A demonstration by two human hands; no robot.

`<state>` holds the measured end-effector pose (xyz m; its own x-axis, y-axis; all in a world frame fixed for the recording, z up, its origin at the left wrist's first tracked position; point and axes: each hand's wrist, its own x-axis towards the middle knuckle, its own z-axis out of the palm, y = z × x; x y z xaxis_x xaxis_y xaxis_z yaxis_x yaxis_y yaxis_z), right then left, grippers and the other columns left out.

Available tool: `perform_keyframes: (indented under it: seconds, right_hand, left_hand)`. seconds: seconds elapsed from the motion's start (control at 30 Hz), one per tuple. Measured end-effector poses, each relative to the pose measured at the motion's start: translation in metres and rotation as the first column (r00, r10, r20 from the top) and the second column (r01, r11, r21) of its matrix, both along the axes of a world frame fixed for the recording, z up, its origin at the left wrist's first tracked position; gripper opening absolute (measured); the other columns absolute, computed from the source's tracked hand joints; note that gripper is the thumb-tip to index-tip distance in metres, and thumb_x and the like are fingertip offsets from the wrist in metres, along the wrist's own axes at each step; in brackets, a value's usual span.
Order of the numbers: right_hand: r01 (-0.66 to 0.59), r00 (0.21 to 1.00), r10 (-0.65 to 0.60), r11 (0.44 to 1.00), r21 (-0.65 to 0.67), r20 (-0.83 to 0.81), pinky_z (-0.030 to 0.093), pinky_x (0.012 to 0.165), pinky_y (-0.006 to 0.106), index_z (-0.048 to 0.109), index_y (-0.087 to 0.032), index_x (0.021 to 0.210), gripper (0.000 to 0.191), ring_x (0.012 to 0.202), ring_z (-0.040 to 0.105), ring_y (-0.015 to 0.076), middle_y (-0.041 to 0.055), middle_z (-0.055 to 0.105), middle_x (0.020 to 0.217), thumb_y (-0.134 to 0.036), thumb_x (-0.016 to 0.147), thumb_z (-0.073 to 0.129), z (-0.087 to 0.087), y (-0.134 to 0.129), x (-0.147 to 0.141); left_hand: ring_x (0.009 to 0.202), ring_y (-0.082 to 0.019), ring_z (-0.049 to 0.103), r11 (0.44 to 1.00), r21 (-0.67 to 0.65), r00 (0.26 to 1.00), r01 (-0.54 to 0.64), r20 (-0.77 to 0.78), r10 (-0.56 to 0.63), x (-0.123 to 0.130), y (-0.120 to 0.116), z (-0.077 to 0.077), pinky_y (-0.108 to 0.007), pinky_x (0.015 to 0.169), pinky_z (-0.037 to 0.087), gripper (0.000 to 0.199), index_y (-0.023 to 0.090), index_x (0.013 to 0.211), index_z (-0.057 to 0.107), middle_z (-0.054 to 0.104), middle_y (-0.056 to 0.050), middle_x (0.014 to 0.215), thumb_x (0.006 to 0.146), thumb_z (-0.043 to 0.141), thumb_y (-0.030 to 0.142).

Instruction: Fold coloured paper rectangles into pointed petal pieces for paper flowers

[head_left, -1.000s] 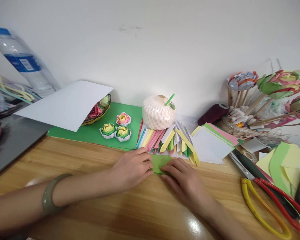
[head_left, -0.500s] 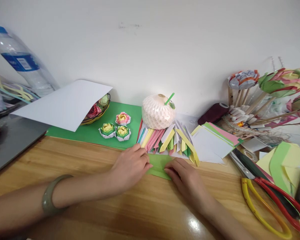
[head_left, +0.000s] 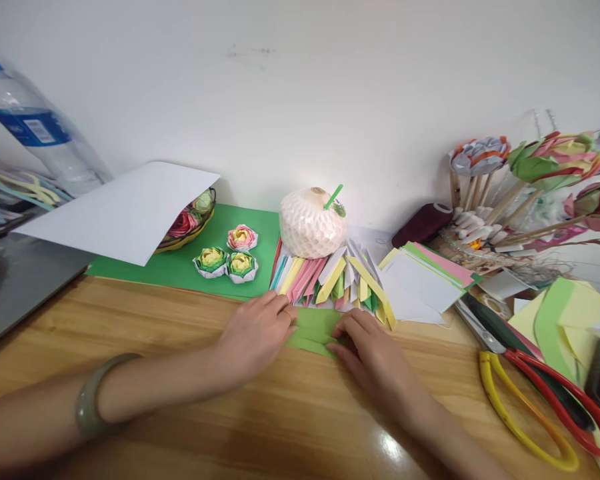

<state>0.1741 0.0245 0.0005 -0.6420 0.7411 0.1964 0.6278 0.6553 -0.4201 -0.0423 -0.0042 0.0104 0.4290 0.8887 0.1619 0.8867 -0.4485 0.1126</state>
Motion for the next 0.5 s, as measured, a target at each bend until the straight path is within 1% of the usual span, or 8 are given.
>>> perform_keyframes:
  seconds: [0.07,0.13,0.23,0.33,0.43,0.5]
  right_hand:
    - [0.011,1.0,-0.012,0.999,-0.038,-0.024,0.046,0.067,0.033,0.049,-0.019,0.081,0.012,0.079,0.052,0.0199,0.0042,0.055,0.083,-0.01,0.082,0.057,0.0,0.0,0.0]
    - [0.02,0.999,-0.023,0.998,-0.061,-0.042,0.045,0.066,0.031,0.048,-0.02,0.079,0.014,0.077,0.052,0.019,0.003,0.055,0.081,-0.009,0.081,0.057,0.001,0.001,0.0]
    - [0.021,0.998,-0.023,0.999,-0.041,-0.066,0.043,0.063,0.03,0.049,-0.019,0.078,0.012,0.072,0.052,0.0183,0.0023,0.055,0.077,-0.011,0.082,0.058,0.003,-0.001,-0.002]
    - [-0.051,0.996,0.052,0.998,0.02,-0.065,0.043,0.067,0.032,0.055,-0.018,0.088,0.002,0.076,0.054,0.0194,0.0038,0.06,0.079,-0.017,0.087,0.055,0.005,-0.006,-0.006]
    - [-0.144,0.986,0.149,0.987,0.076,-0.068,0.042,0.069,0.031,0.061,-0.019,0.092,0.014,0.078,0.056,0.0188,0.0045,0.063,0.08,-0.019,0.093,0.046,0.008,-0.013,-0.012]
    - [-0.169,0.98,0.176,0.982,0.085,-0.088,0.042,0.067,0.029,0.061,-0.019,0.091,0.019,0.075,0.056,0.0175,0.0044,0.064,0.079,-0.019,0.095,0.043,0.009,-0.016,-0.014]
  left_hand:
    - [0.086,-0.021,0.053,1.0,-0.003,0.999,0.015,0.041,-0.015,-0.001,0.0,0.0,-0.032,0.071,0.045,0.009,0.015,0.086,0.058,0.06,-0.003,0.088,0.082,0.066,0.02]
    - [0.085,-0.021,0.053,0.999,0.007,0.996,0.036,0.077,-0.036,-0.001,0.001,-0.001,-0.032,0.071,0.044,0.011,0.015,0.082,0.058,0.059,-0.002,0.085,0.081,0.068,0.021]
    - [0.08,-0.02,0.052,0.994,0.051,0.989,0.094,0.11,-0.1,0.0,0.001,-0.001,-0.03,0.069,0.044,0.012,0.015,0.075,0.057,0.06,-0.001,0.079,0.081,0.067,0.018]
    - [0.073,-0.017,0.053,0.985,0.104,0.972,0.141,0.176,-0.158,0.003,-0.001,-0.002,-0.028,0.064,0.043,0.013,0.013,0.074,0.057,0.061,0.0,0.073,0.081,0.066,0.017]
    - [0.069,-0.015,0.054,0.978,0.124,0.943,0.169,0.269,-0.197,0.007,-0.004,-0.002,-0.024,0.06,0.043,0.011,0.013,0.076,0.058,0.061,0.0,0.07,0.086,0.059,0.017]
    - [0.068,-0.014,0.056,0.974,0.122,0.924,0.191,0.314,-0.22,0.008,-0.007,-0.001,-0.023,0.06,0.044,0.013,0.015,0.077,0.059,0.061,0.0,0.069,0.089,0.053,0.017]
